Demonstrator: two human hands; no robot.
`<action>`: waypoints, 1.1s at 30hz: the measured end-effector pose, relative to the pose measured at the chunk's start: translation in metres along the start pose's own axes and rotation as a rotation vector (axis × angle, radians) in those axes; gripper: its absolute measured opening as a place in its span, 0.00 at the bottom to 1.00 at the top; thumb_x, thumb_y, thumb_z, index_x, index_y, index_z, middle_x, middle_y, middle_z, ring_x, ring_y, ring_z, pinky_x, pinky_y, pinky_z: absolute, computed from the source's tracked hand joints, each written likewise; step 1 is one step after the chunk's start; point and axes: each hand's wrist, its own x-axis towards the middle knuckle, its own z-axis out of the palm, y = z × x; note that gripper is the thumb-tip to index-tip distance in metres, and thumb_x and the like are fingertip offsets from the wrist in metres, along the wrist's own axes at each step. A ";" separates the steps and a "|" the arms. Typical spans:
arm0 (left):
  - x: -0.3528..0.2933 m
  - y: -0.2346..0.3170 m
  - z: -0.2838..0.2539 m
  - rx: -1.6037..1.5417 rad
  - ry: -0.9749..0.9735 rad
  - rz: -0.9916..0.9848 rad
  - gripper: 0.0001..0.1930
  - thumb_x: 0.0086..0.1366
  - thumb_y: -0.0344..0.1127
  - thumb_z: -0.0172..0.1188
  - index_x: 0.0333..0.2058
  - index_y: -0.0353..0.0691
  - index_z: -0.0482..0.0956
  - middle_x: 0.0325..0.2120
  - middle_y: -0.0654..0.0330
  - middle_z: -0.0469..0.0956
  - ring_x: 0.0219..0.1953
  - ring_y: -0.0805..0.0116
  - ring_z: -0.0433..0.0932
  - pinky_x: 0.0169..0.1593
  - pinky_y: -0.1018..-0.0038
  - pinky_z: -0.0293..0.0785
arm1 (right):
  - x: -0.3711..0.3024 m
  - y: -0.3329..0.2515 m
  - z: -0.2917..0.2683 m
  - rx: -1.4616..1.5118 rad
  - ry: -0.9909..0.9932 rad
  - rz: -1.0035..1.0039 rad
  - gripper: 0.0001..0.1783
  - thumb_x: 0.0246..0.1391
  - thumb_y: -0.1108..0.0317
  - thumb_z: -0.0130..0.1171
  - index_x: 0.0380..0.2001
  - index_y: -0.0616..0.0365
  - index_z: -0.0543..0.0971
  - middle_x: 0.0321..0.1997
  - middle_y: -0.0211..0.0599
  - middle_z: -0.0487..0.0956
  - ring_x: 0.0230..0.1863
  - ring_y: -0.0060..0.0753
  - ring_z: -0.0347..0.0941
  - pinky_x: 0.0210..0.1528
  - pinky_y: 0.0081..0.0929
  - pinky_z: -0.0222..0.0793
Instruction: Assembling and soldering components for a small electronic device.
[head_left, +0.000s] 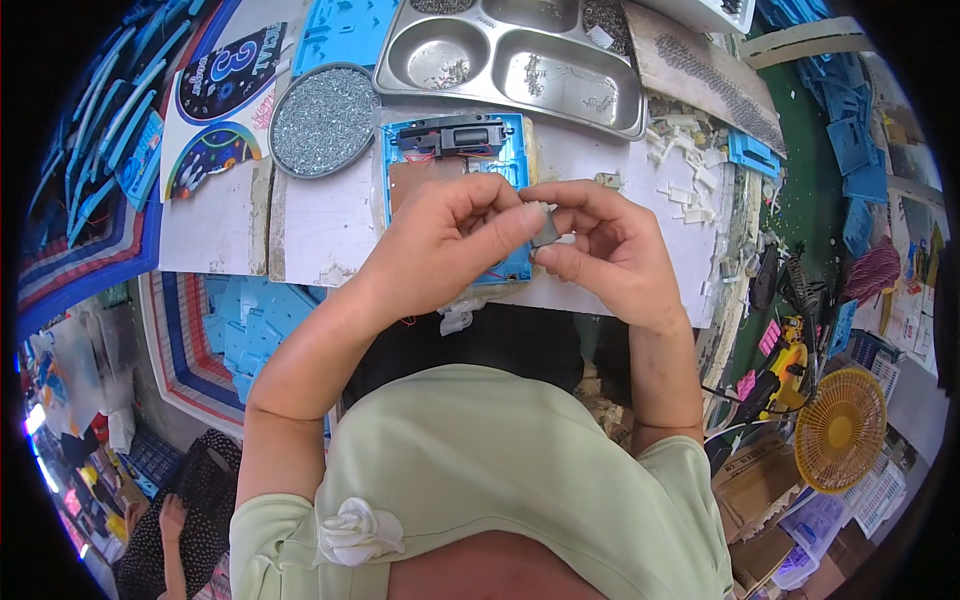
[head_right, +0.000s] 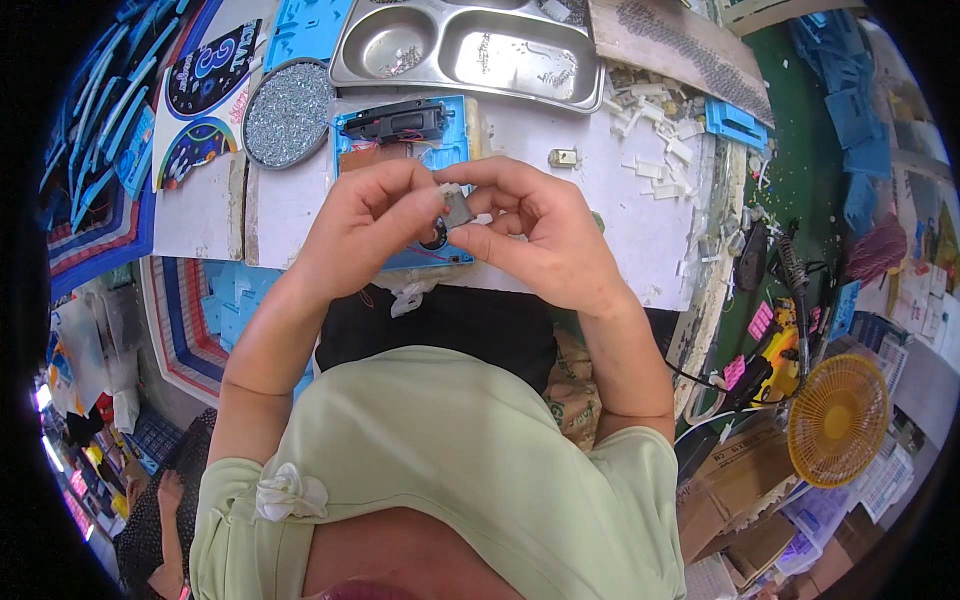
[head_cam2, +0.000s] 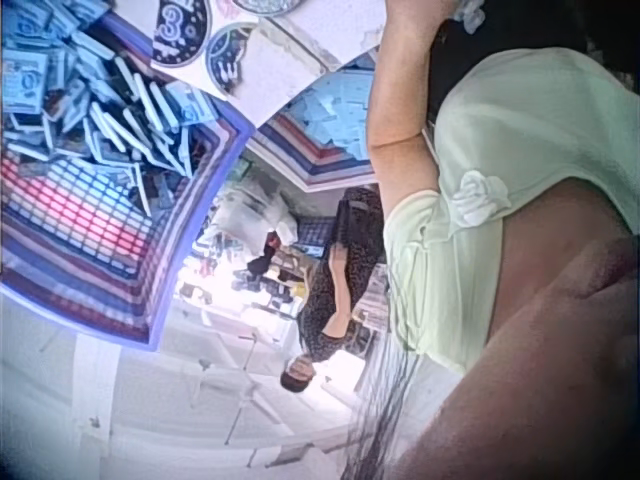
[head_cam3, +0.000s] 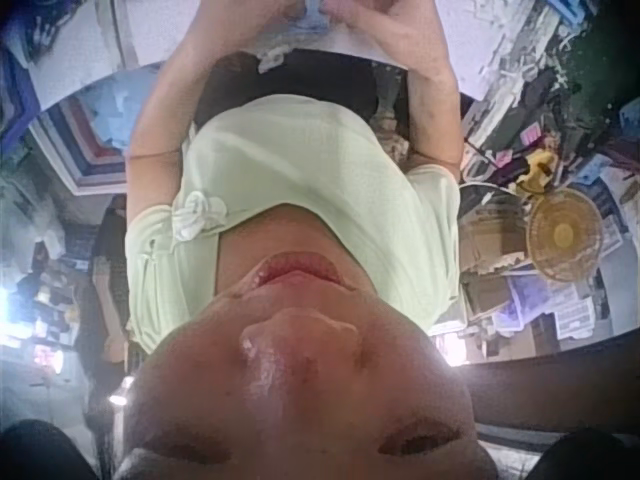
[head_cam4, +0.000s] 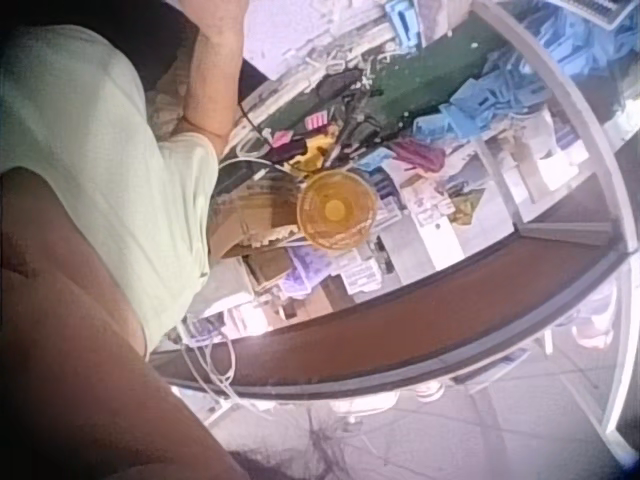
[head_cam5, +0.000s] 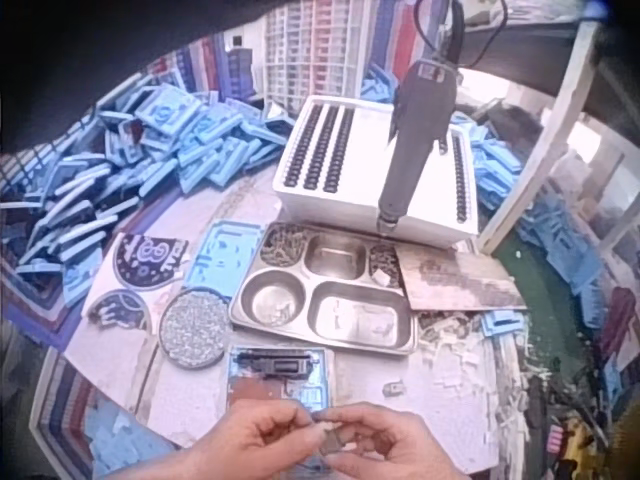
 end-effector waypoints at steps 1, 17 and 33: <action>0.000 0.001 0.001 0.029 -0.012 0.009 0.11 0.72 0.37 0.62 0.31 0.37 0.78 0.21 0.72 0.72 0.25 0.85 0.69 0.28 0.82 0.64 | 0.000 0.004 -0.001 0.012 0.001 -0.011 0.29 0.51 0.80 0.70 0.58 0.65 0.77 0.39 0.28 0.76 0.38 0.13 0.72 0.38 0.14 0.69; 0.027 0.055 -0.047 0.169 -0.234 -0.032 0.09 0.65 0.32 0.69 0.39 0.35 0.80 0.29 0.68 0.80 0.29 0.81 0.78 0.31 0.81 0.73 | -0.050 0.028 -0.025 0.260 0.013 -0.010 0.32 0.44 0.84 0.72 0.54 0.71 0.73 0.52 0.44 0.79 0.45 0.30 0.81 0.44 0.28 0.81; 0.021 0.022 -0.001 0.112 -0.306 -0.173 0.08 0.67 0.29 0.67 0.41 0.34 0.79 0.32 0.70 0.76 0.35 0.84 0.73 0.39 0.82 0.71 | -0.018 0.038 -0.013 0.334 -0.046 -0.010 0.30 0.50 0.84 0.70 0.57 0.65 0.73 0.51 0.40 0.81 0.48 0.24 0.79 0.48 0.21 0.79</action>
